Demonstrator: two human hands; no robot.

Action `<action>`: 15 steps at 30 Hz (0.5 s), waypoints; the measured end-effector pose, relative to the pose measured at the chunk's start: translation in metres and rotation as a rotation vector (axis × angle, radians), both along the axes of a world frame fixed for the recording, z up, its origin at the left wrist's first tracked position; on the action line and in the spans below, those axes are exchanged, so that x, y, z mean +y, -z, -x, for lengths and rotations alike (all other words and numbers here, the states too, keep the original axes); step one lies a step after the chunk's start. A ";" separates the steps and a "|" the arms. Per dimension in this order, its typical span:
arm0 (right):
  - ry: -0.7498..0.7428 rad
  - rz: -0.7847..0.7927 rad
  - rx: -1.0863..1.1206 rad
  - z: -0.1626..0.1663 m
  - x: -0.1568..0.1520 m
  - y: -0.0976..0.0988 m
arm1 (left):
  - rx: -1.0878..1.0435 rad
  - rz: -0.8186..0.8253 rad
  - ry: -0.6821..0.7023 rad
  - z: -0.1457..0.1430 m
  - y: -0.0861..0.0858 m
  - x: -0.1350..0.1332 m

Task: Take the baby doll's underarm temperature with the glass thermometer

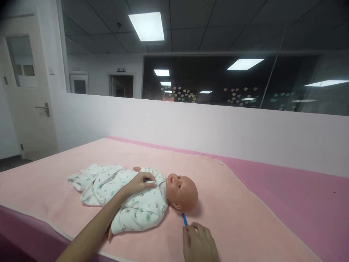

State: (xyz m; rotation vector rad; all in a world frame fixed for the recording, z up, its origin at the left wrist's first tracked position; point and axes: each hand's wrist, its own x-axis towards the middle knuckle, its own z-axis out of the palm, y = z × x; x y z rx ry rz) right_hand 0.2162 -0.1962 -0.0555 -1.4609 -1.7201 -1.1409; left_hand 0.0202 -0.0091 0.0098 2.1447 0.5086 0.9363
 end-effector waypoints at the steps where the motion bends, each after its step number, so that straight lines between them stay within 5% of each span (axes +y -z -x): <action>1: -0.017 -0.004 0.098 0.009 0.007 -0.009 | -0.008 0.000 -0.004 0.000 0.000 -0.001; 7: -0.310 0.149 0.484 0.077 0.082 -0.053 | -0.114 0.042 0.037 0.000 -0.002 -0.002; 11: -0.392 0.130 0.628 0.092 0.126 -0.050 | -0.173 0.066 0.024 0.000 0.001 0.001; 15: -0.461 0.058 0.771 0.087 0.139 -0.038 | -0.163 0.100 0.059 -0.002 0.004 0.004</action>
